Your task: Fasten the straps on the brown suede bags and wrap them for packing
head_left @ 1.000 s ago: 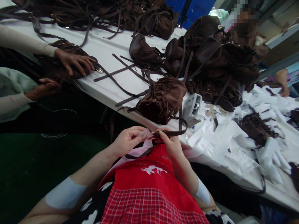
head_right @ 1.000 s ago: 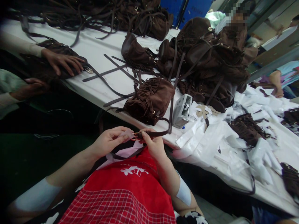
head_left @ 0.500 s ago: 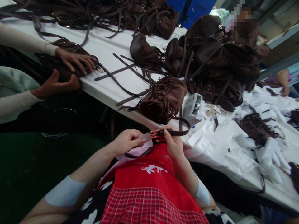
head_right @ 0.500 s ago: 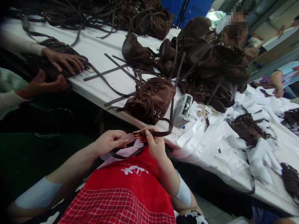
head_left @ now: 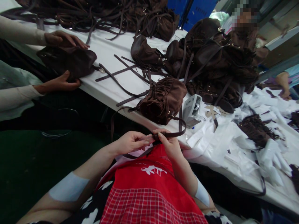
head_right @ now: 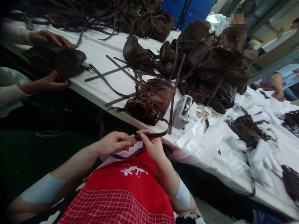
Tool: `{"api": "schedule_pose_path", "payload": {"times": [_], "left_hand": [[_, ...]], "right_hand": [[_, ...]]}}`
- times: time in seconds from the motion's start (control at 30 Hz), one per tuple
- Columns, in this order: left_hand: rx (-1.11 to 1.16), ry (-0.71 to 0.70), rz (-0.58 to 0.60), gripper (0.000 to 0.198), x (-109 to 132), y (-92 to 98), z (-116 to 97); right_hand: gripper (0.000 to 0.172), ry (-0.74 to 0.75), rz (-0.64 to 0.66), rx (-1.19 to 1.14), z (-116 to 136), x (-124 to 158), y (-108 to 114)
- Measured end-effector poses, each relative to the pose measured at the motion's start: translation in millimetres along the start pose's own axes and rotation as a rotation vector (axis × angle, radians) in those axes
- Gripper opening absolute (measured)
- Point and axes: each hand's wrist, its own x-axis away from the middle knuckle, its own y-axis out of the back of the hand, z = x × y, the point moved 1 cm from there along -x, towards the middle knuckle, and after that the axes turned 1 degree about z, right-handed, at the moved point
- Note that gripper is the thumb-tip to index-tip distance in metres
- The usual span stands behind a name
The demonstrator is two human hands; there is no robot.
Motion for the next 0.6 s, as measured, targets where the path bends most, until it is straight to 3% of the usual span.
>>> {"api": "schedule_pose_path", "payload": {"times": [0.23, 0.4, 0.6], "left_hand": [[0.085, 0.035, 0.098, 0.034, -2.0, -5.3, -1.7], [0.073, 0.048, 0.125, 0.038, -0.2, -1.2, 0.1], [0.091, 0.156, 0.341, 0.045, 9.0, 6.2, 3.4]], "right_hand": [[0.019, -0.048, 0.07, -0.028, -1.1, 1.3, -0.3], [0.035, -0.104, 0.097, -0.094, -2.1, 5.7, 7.6], [0.049, -0.153, 0.061, 0.089, -1.4, 6.6, 17.8]]}}
